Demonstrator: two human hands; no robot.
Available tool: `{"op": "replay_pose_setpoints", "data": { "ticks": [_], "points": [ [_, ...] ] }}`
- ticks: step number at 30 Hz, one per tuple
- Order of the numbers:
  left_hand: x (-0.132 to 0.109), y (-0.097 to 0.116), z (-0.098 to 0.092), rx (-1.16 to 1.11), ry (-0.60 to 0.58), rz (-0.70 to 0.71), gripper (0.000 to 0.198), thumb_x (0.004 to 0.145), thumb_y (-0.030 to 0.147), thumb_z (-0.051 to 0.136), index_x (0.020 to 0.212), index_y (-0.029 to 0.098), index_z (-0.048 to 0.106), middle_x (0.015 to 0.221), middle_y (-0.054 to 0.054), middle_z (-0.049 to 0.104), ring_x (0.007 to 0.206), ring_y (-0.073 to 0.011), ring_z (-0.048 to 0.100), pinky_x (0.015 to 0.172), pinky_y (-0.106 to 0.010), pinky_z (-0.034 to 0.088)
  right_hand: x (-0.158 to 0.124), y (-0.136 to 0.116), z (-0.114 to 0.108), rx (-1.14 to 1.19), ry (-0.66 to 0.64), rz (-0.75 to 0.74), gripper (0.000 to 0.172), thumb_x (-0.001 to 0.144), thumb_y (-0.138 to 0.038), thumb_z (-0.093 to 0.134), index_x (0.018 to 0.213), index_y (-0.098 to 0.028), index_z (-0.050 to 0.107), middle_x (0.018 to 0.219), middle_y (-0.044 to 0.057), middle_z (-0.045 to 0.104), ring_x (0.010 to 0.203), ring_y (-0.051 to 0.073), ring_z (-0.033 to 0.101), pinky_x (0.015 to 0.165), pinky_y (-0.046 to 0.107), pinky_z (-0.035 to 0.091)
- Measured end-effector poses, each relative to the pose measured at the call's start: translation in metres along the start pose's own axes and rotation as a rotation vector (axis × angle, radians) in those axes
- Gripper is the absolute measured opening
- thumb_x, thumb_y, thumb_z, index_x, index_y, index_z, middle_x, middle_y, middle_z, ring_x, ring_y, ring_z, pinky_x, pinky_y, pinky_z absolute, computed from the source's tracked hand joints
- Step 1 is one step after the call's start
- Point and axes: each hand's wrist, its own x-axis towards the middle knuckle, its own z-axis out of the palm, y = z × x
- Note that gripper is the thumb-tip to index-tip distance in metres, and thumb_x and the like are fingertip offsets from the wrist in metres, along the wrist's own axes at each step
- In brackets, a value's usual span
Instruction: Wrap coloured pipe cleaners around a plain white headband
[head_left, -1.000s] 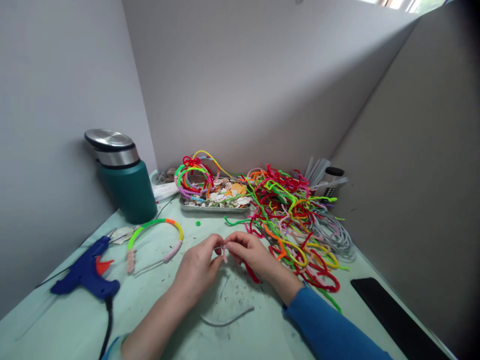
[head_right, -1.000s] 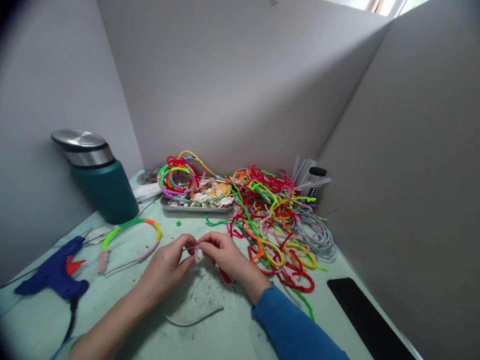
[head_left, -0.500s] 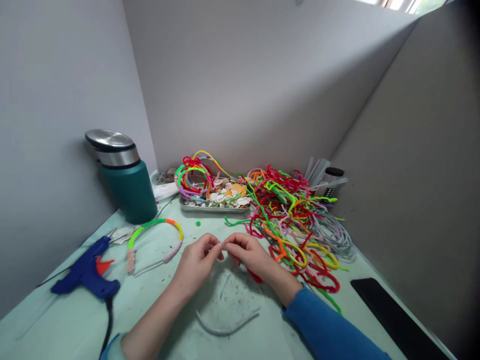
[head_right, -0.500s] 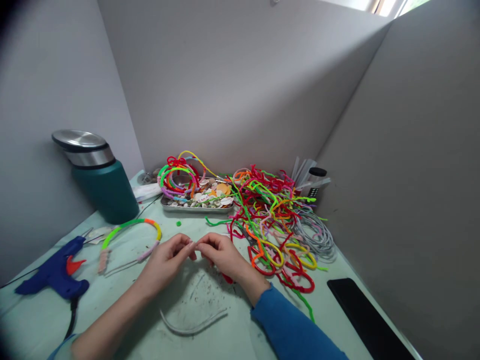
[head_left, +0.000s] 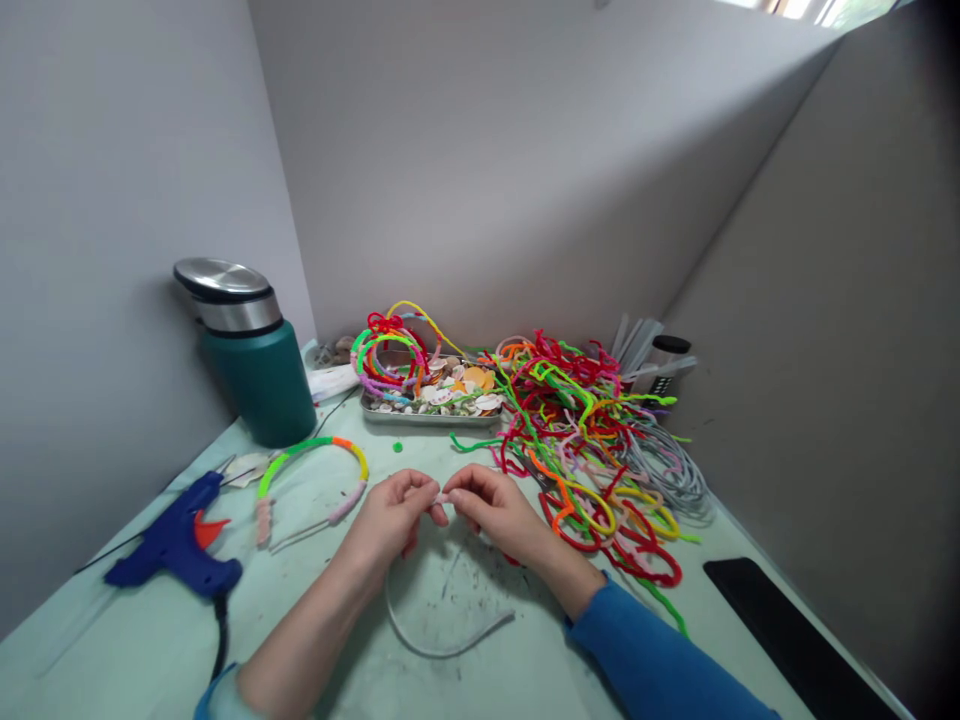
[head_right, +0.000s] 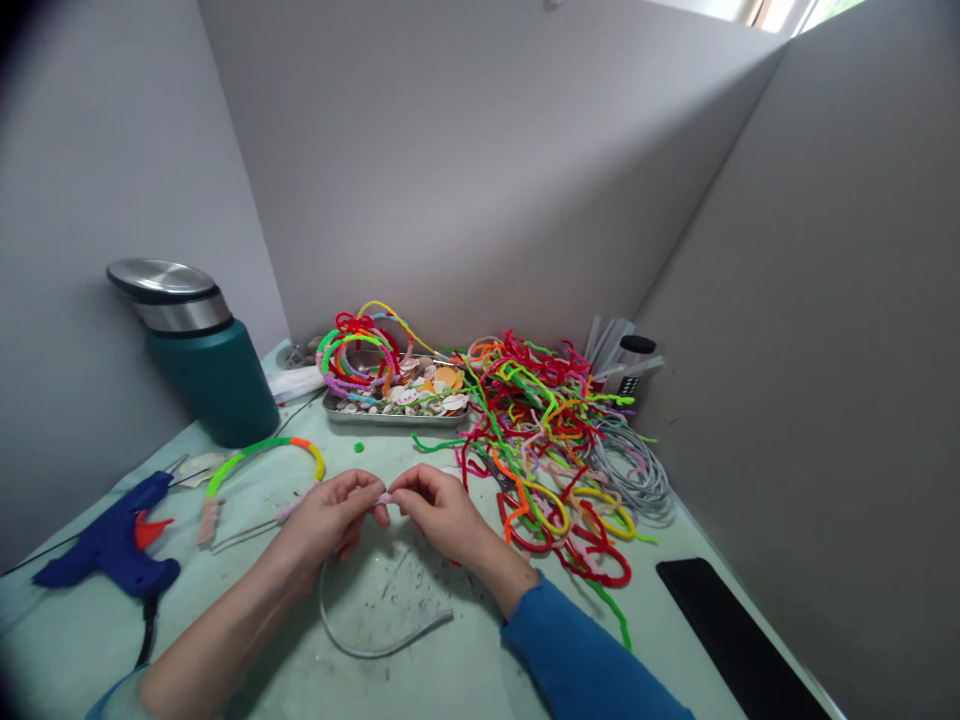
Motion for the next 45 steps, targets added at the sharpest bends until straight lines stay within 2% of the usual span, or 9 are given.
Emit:
{"op": "replay_pose_setpoints", "data": {
  "ticks": [4, 8, 15, 22, 29, 32, 36, 41, 45],
  "points": [
    [0.001, -0.006, 0.000, 0.141, 0.063, 0.113, 0.034, 0.077, 0.049, 0.050, 0.087, 0.016, 0.052, 0.061, 0.001, 0.063, 0.029, -0.0045, 0.035, 0.030, -0.016, 0.026, 0.002, 0.005, 0.000, -0.024, 0.002, 0.025, 0.018, 0.080, -0.034, 0.057, 0.080, -0.016, 0.059, 0.066, -0.003, 0.052, 0.050, 0.007, 0.042, 0.044, 0.019, 0.032],
    [0.002, -0.007, -0.002, 0.188, 0.072, 0.145, 0.035, 0.075, 0.048, 0.053, 0.092, 0.018, 0.053, 0.072, 0.000, 0.064, 0.033, -0.0060, 0.041, 0.031, -0.019, 0.032, 0.004, 0.008, -0.002, 0.015, 0.044, 0.076, 0.020, 0.080, -0.037, 0.056, 0.078, -0.017, 0.056, 0.057, -0.006, 0.044, 0.042, 0.006, 0.037, 0.039, 0.019, 0.030],
    [-0.003, 0.002, -0.002, 0.345, 0.098, 0.211, 0.022, 0.076, 0.039, 0.054, 0.072, 0.017, 0.059, 0.046, 0.007, 0.049, 0.039, -0.0085, 0.043, 0.040, -0.019, 0.033, 0.004, 0.005, -0.002, 0.024, 0.006, 0.086, 0.018, 0.080, -0.035, 0.056, 0.080, -0.017, 0.057, 0.058, -0.006, 0.044, 0.042, 0.006, 0.035, 0.040, 0.019, 0.028],
    [-0.003, 0.004, -0.003, 0.121, 0.039, 0.042, 0.028, 0.071, 0.042, 0.057, 0.073, 0.015, 0.055, 0.057, 0.003, 0.060, 0.032, -0.0034, 0.032, 0.032, -0.017, 0.023, 0.001, 0.002, -0.001, -0.040, 0.018, 0.013, 0.017, 0.078, -0.032, 0.058, 0.077, -0.016, 0.058, 0.064, -0.003, 0.051, 0.055, 0.008, 0.041, 0.050, 0.021, 0.032],
    [-0.004, 0.006, -0.002, 0.043, -0.026, -0.073, 0.032, 0.070, 0.045, 0.057, 0.079, 0.014, 0.054, 0.053, 0.003, 0.058, 0.027, -0.0027, 0.027, 0.029, -0.017, 0.016, -0.003, 0.005, 0.007, -0.121, 0.044, -0.024, 0.018, 0.078, -0.032, 0.058, 0.070, -0.016, 0.053, 0.063, -0.003, 0.050, 0.057, 0.009, 0.041, 0.052, 0.021, 0.032],
    [-0.004, 0.003, 0.000, 0.125, 0.058, 0.031, 0.034, 0.073, 0.046, 0.054, 0.088, 0.015, 0.054, 0.052, 0.003, 0.058, 0.031, -0.0060, 0.034, 0.033, -0.018, 0.023, -0.001, 0.006, 0.008, -0.154, 0.091, -0.020, 0.018, 0.078, -0.031, 0.057, 0.068, -0.017, 0.053, 0.062, -0.003, 0.049, 0.056, 0.010, 0.041, 0.051, 0.021, 0.031],
    [-0.006, 0.002, 0.001, 0.344, 0.184, 0.288, 0.026, 0.078, 0.040, 0.052, 0.093, 0.020, 0.054, 0.063, 0.001, 0.063, 0.049, -0.0125, 0.053, 0.045, -0.021, 0.034, 0.002, 0.005, 0.005, -0.096, 0.150, -0.009, 0.019, 0.076, -0.030, 0.058, 0.064, -0.017, 0.051, 0.060, -0.004, 0.047, 0.056, 0.010, 0.041, 0.051, 0.022, 0.032],
    [-0.008, -0.001, 0.002, 0.653, 0.170, 0.566, 0.014, 0.081, 0.022, 0.049, 0.086, 0.021, 0.062, 0.082, -0.003, 0.066, 0.070, -0.0148, 0.058, 0.063, -0.025, 0.041, 0.003, 0.004, 0.002, -0.017, 0.149, 0.003, 0.016, 0.074, -0.027, 0.059, 0.065, -0.017, 0.051, 0.056, -0.006, 0.043, 0.052, 0.009, 0.037, 0.050, 0.022, 0.030],
    [-0.006, -0.003, 0.001, 0.684, 0.170, 0.608, 0.019, 0.082, 0.020, 0.048, 0.086, 0.021, 0.066, 0.085, -0.005, 0.067, 0.076, -0.0167, 0.060, 0.067, -0.026, 0.043, 0.003, 0.006, 0.002, 0.004, 0.141, -0.006, 0.016, 0.074, -0.027, 0.060, 0.065, -0.017, 0.052, 0.056, -0.006, 0.043, 0.052, 0.009, 0.037, 0.050, 0.022, 0.030]
  ]
}}
